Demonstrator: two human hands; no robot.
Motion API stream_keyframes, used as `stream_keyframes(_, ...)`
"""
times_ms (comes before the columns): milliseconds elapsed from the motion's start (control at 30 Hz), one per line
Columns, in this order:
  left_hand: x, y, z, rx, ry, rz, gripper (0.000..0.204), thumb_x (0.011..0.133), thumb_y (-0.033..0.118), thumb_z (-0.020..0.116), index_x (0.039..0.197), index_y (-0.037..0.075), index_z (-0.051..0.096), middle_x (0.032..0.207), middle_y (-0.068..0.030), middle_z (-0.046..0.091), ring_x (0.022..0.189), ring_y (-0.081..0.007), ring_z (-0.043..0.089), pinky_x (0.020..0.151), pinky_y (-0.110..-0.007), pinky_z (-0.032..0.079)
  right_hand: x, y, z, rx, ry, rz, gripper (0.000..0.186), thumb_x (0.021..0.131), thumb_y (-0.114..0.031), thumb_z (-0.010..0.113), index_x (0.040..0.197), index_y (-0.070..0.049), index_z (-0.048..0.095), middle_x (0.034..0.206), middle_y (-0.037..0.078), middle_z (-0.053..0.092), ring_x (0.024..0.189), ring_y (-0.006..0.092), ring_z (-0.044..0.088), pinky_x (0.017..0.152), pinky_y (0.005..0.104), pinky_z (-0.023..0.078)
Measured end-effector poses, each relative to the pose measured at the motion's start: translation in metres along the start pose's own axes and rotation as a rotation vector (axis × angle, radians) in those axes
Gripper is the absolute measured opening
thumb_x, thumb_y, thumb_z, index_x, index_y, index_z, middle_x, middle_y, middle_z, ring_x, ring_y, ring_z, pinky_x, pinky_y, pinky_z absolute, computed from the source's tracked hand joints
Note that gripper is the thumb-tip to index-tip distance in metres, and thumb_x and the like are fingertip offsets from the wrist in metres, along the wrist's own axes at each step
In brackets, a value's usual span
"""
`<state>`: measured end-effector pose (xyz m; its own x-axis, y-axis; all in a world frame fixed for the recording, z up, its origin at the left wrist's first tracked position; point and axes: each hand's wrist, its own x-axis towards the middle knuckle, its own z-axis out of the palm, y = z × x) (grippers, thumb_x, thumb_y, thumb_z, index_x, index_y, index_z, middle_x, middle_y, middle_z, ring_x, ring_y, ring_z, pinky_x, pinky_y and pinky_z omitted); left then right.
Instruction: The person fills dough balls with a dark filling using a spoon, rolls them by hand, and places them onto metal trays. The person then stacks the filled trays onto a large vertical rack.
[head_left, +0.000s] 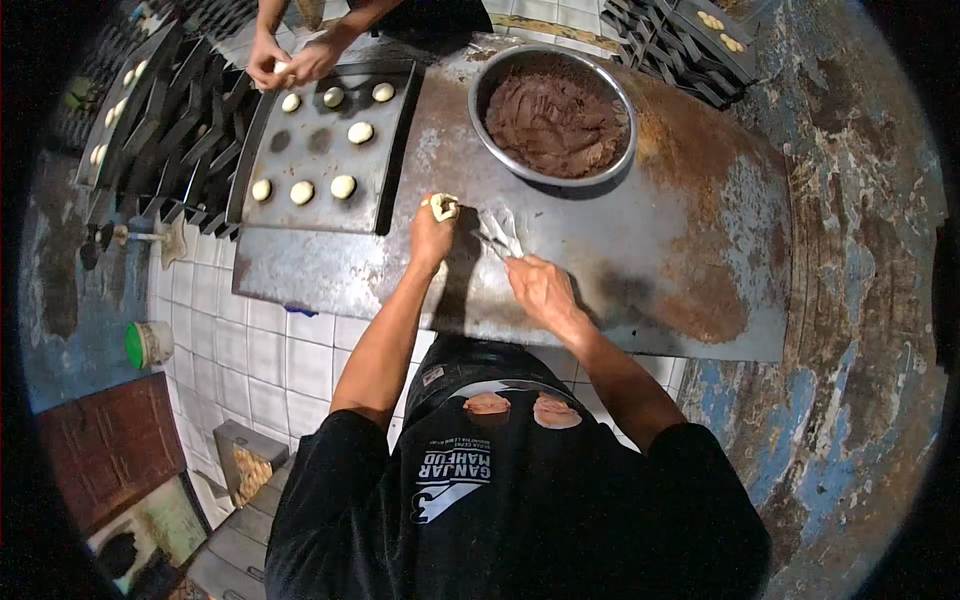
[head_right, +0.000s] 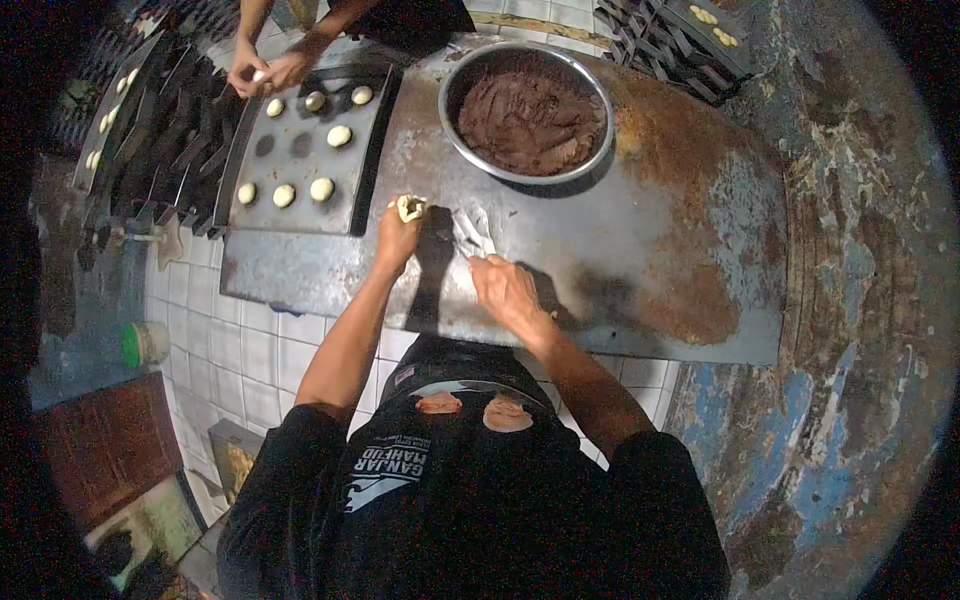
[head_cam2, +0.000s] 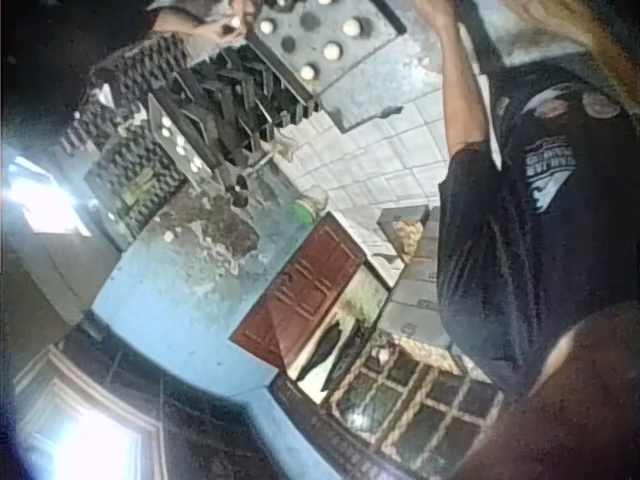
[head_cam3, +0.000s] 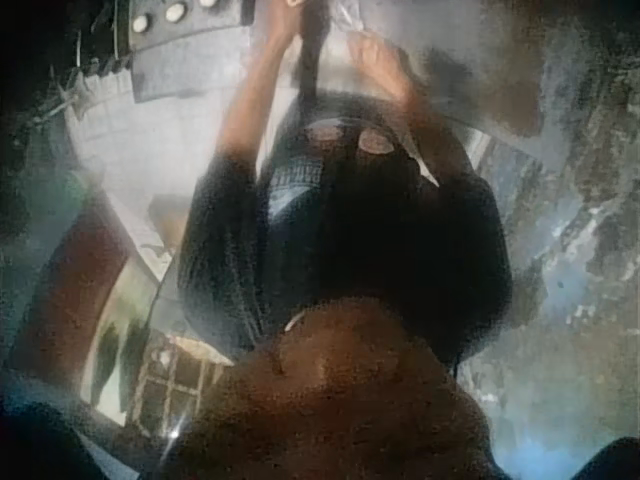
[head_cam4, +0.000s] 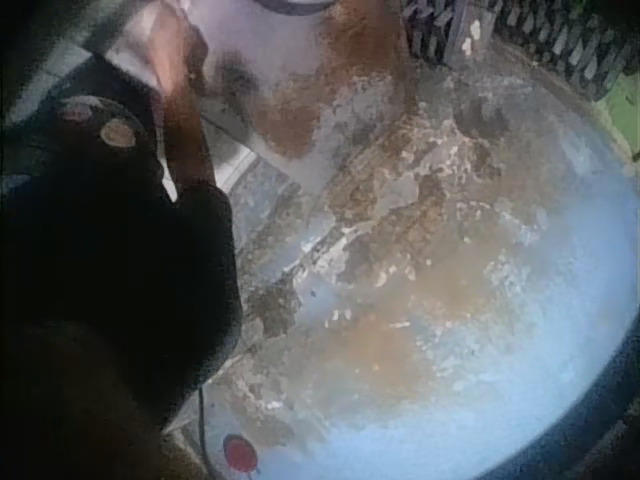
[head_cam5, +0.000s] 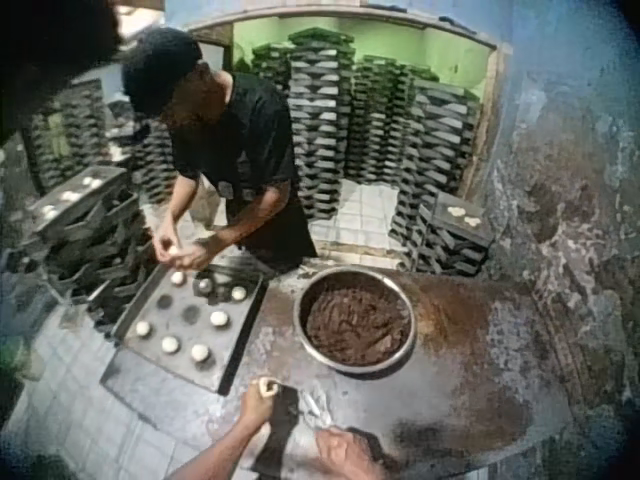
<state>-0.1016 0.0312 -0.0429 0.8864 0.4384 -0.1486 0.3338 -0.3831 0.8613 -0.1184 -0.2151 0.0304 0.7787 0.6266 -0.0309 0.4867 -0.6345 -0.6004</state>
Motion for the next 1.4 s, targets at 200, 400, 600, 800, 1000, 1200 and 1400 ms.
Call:
stream_keyframes(200,-0.129,0.041,0.012,-0.575,-0.335,-0.011,0.055,0.078,-0.003,0.074,0.128,0.009,0.053,0.108,-0.0024,0.064,0.1,-0.0151,0.062,0.087,-0.029,0.051,-0.005,0.017,0.029,0.824,0.259,0.317,0.044,0.091,-0.014,0.073,0.128,0.004,0.058,0.11,0.016,0.073,0.097,0.0228,0.071,0.084,0.0342,0.057)
stream_keyframes(400,-0.194,0.029,0.011,-0.389,-0.166,0.098,0.038,0.085,0.015,0.078,0.117,0.007,0.059,0.093,0.0004,0.062,0.082,-0.0096,0.058,0.071,-0.026,0.049,-0.079,-0.052,0.009,0.536,0.167,-0.231,0.03,0.091,-0.005,0.059,0.121,-0.003,0.065,0.119,0.023,0.068,0.114,0.0397,0.064,0.096,0.0445,0.052)
stream_keyframes(600,-0.235,0.075,-0.003,-0.876,-0.326,-0.1,0.027,0.1,0.03,0.065,0.116,0.007,0.067,0.094,-0.0012,0.068,0.08,-0.0104,0.061,0.072,-0.027,0.049,-0.111,-0.062,-0.001,0.339,0.333,-0.251,0.037,0.09,-0.007,0.065,0.125,0.001,0.059,0.119,0.013,0.069,0.109,0.0275,0.065,0.094,0.0408,0.05)
stream_keyframes(800,-0.248,0.072,-0.027,-0.31,0.01,0.281,0.052,0.106,0.036,0.052,0.141,-0.003,0.057,0.119,-0.0116,0.07,0.102,-0.0176,0.063,0.09,-0.032,0.05,-0.089,-0.063,0.038,1.407,0.061,0.198,0.028,0.089,-0.01,0.073,0.113,0.001,0.064,0.103,0.005,0.07,0.093,0.0122,0.065,0.077,0.0267,0.051)
stream_keyframes(1000,-0.271,0.052,-0.099,0.068,-0.3,0.05,0.031,0.084,0.015,0.075,0.11,0.0,0.071,0.088,-0.0073,0.072,0.084,-0.0141,0.064,0.079,-0.032,0.052,-0.076,-0.121,0.011,0.368,-0.145,-0.592,0.016,0.086,-0.006,0.068,0.1,-0.001,0.074,0.097,0.011,0.073,0.087,0.0205,0.07,0.081,0.0314,0.055)
stream_keyframes(1200,-0.256,0.036,-0.135,-0.704,-0.087,-0.174,0.068,0.106,0.059,0.039,0.142,0.004,0.057,0.133,-0.0115,0.063,0.121,-0.0212,0.058,0.104,-0.037,0.043,-0.065,-0.166,0.058,0.604,0.415,-0.468,0.039,0.085,-0.015,0.079,0.119,0.0,0.066,0.12,0.017,0.062,0.113,0.0351,0.063,0.096,0.0431,0.051)
stream_keyframes(1400,-0.203,0.022,-0.152,-0.852,-0.009,-0.161,0.066,0.108,0.053,0.039,0.156,0.008,0.04,0.133,-0.0076,0.063,0.119,-0.0187,0.058,0.105,-0.038,0.045,-0.007,-0.203,0.109,1.251,-0.156,0.216,0.038,0.102,-0.033,0.063,0.125,-0.002,0.059,0.114,0.009,0.066,0.094,0.0201,0.064,0.086,0.0343,0.051)
